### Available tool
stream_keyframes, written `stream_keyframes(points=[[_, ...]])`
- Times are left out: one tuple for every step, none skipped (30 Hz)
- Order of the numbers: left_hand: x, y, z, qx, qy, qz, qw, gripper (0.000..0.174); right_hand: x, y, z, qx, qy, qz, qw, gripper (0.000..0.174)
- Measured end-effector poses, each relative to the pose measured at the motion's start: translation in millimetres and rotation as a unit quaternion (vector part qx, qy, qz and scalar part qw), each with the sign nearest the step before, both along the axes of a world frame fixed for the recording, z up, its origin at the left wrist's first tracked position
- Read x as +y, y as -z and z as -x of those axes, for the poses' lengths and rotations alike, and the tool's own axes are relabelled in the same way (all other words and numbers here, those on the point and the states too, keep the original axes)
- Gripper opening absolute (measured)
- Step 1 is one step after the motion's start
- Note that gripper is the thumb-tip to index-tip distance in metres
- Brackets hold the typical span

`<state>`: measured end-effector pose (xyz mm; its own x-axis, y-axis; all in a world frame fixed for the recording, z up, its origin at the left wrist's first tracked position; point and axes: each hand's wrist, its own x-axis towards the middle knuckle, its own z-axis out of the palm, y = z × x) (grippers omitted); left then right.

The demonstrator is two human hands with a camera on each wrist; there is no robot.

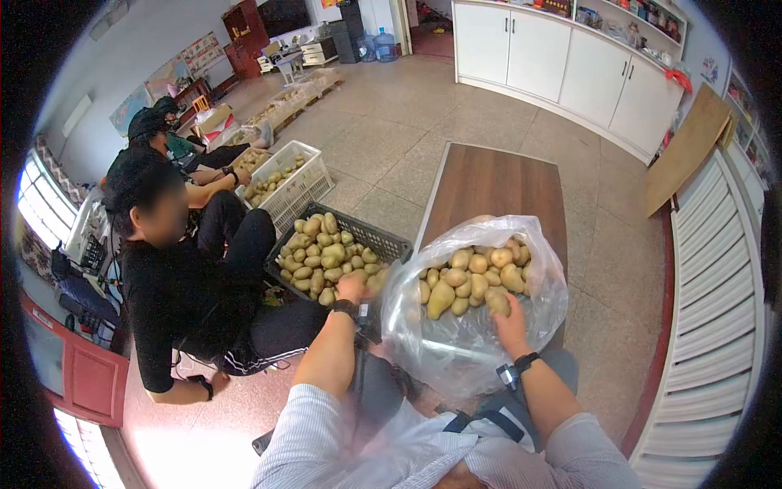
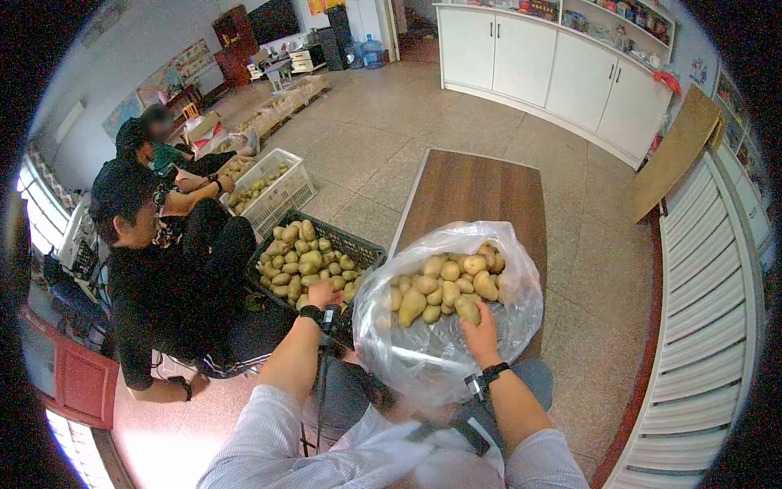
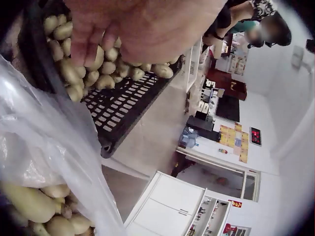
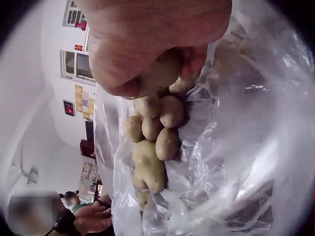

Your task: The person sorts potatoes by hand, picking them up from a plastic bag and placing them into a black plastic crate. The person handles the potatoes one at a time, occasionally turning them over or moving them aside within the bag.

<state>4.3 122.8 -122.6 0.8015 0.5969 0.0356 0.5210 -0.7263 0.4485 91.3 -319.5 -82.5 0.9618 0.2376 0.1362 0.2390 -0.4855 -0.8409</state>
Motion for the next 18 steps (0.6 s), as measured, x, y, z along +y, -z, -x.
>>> stream_keyframes(points=[[-10,-6,-4,0.000,0.000,0.000,1.000,0.027,1,11,-5,0.066,0.008,-0.060,0.996,0.056],[-21,-12,-11,-0.112,-0.047,0.244,0.962,0.026,0,21,-8,0.132,0.016,-0.119,0.984,0.051],[-28,-16,-14,-0.216,-0.091,0.468,0.852,0.025,0,12,-5,0.133,0.016,-0.118,0.984,0.051],[-6,28,-25,-0.178,0.106,0.136,0.969,0.023,3,-10,1,0.212,0.002,-0.194,0.958,0.044],[-18,11,-25,-0.177,0.106,0.136,0.969,0.023,5,-24,4,0.288,-0.011,-0.267,0.919,0.037],[-44,-29,-24,-0.178,0.040,0.410,0.893,0.026,5,-23,3,0.289,-0.011,-0.267,0.919,0.037],[-69,-65,-23,-0.164,-0.030,0.649,0.742,0.036,5,-21,2,0.315,-0.034,-0.304,0.898,0.038],[-87,-83,-23,-0.163,-0.031,0.649,0.742,0.036,6,-21,1,0.341,-0.057,-0.340,0.875,0.040],[-102,-97,-24,-0.135,-0.026,0.643,0.753,0.036,7,-23,2,0.342,-0.056,-0.340,0.874,0.040],[-114,-104,-25,-0.106,-0.020,0.636,0.764,0.035,10,-30,6,0.362,-0.087,-0.365,0.853,0.038],[-126,-111,-26,-0.104,-0.020,0.636,0.764,0.035,14,-38,9,0.382,-0.117,-0.388,0.831,0.035],[-135,-115,-26,-0.077,0.012,0.638,0.766,0.035,18,-46,14,0.382,-0.116,-0.389,0.830,0.035],[-142,-113,-28,-0.049,0.045,0.639,0.766,0.036,23,-55,18,0.380,-0.131,-0.380,0.833,0.036],[-146,-108,-30,-0.016,0.080,0.634,0.769,0.041,29,-60,21,0.377,-0.146,-0.372,0.836,0.036],[-155,-117,-29,-0.015,0.080,0.634,0.769,0.041,33,-60,23,0.377,-0.145,-0.372,0.835,0.036],[-167,-136,-24,0.018,0.103,0.626,0.773,0.043,38,-57,24,0.383,-0.166,-0.360,0.834,0.036],[-175,-146,-22,0.051,0.126,0.616,0.776,0.045,42,-54,25,0.388,-0.187,-0.348,0.833,0.036],[-181,-146,-22,0.052,0.138,0.629,0.763,0.045,46,-55,25,0.400,-0.211,-0.341,0.824,0.036]])
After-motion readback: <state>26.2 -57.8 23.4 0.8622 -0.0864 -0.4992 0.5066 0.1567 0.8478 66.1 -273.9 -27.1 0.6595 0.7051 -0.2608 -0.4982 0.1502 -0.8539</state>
